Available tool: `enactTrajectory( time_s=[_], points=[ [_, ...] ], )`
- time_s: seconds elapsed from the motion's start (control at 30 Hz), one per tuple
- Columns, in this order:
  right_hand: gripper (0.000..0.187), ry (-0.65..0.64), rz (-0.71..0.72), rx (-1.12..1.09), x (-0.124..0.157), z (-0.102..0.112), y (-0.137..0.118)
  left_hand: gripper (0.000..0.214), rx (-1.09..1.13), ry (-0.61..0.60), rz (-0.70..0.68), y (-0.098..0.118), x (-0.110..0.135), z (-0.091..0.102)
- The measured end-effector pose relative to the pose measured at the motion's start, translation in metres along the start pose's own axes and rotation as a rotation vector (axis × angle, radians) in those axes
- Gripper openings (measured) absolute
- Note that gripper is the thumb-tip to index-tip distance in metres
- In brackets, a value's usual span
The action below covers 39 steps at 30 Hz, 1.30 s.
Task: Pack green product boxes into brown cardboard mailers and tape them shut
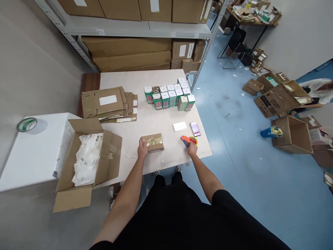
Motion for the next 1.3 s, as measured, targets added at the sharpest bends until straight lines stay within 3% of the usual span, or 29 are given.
enactTrajectory(
  time_s=[0.13, 0.27, 0.33, 0.43, 0.6, 0.73, 0.9, 0.97, 1.1, 1.3],
  points=[
    [0.05, 0.019, 0.178, -0.208, 0.01, -0.001, -0.046, 0.065, 0.026, 0.01, 0.001, 0.0, 0.002, 0.0],
    [0.055, -0.21, 0.326, -0.434, 0.037, -0.026, -0.128, 0.063, 0.05, -0.012, -0.018, 0.001, 0.003, -0.001],
    [0.062, -0.335, 0.356, -0.428, 0.054, -0.043, -0.162, 0.063, 0.064, -0.03, -0.006, 0.001, 0.004, -0.001],
    [0.072, -0.324, 0.362, -0.342, 0.069, -0.055, -0.189, 0.064, 0.08, -0.053, 0.023, -0.001, 0.003, -0.002],
    [0.051, -0.346, 0.319, -0.241, 0.06, -0.044, -0.195, 0.064, 0.19, -0.14, 0.01, -0.006, 0.001, -0.005],
    [0.035, -0.401, 0.292, -0.376, 0.053, -0.032, -0.195, 0.059, 0.336, -0.229, 0.014, -0.01, -0.005, 0.0],
    [0.065, -0.437, 0.148, -0.686, 0.062, -0.03, -0.193, 0.063, 0.488, -0.464, 0.009, -0.014, -0.013, 0.022],
    [0.064, -0.421, 0.149, -0.735, 0.066, -0.03, -0.193, 0.064, 0.491, -0.519, -0.062, -0.01, -0.015, 0.033],
    [0.05, -0.261, 0.178, -0.704, 0.069, -0.025, -0.193, 0.066, 0.438, -0.517, -0.237, 0.001, -0.018, 0.047],
    [0.064, -0.142, 0.17, -0.587, 0.071, -0.028, -0.188, 0.06, 0.303, -0.496, -0.286, 0.001, -0.018, 0.041]
  ],
)
Point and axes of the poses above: each hand's wrist, its own x-axis away from the middle knuckle, its own z-axis out of the back of the hand, y = z × x, the point moved 4 cm from there along -x, towards the middle knuckle, and after that the axes turned 2 degrees about x, right-handed, at the moved point
